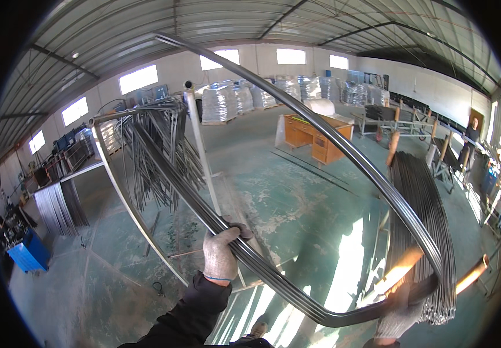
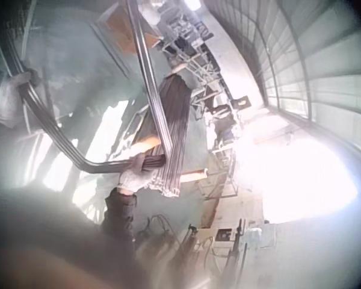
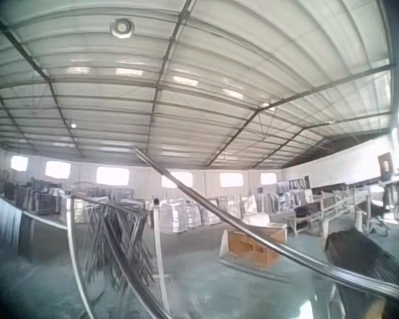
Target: The person repeatedly picks up bundles of long metal rods from a floor stack and feeds them into a yellow industrial machine. The rods are processed by the machine and then placed back onto the stack. This cycle is repeated continuously throughout the clip.
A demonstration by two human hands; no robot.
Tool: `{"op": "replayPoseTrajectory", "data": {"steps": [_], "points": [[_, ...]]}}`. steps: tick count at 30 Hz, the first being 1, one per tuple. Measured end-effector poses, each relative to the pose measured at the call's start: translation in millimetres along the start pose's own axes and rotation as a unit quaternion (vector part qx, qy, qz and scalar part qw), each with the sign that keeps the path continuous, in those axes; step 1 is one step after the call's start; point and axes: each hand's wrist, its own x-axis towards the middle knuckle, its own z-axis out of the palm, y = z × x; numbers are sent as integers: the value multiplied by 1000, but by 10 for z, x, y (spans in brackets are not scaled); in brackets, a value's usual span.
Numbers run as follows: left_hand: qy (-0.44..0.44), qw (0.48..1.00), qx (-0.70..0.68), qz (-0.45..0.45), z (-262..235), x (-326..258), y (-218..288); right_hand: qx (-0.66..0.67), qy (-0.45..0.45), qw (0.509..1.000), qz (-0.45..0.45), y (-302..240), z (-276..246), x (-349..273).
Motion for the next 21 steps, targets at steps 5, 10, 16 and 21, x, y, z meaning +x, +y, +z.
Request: {"op": "replayPoseTrajectory", "data": {"steps": [5,10,16,21], "points": [[19,995,-75,68,-810,1290,484,-29,-63,984,-167,-757,1990,-132],[23,993,-99,66,-1839,2785,1184,-73,-174,896,-401,-1771,4159,-345],[-8,999,-16,44,-2654,3923,1859,-195,-302,694,-624,-2888,6166,-1616],[-67,965,-253,-15,-3422,3621,1461,132,-386,706,-579,-1142,5501,-2715]]}}
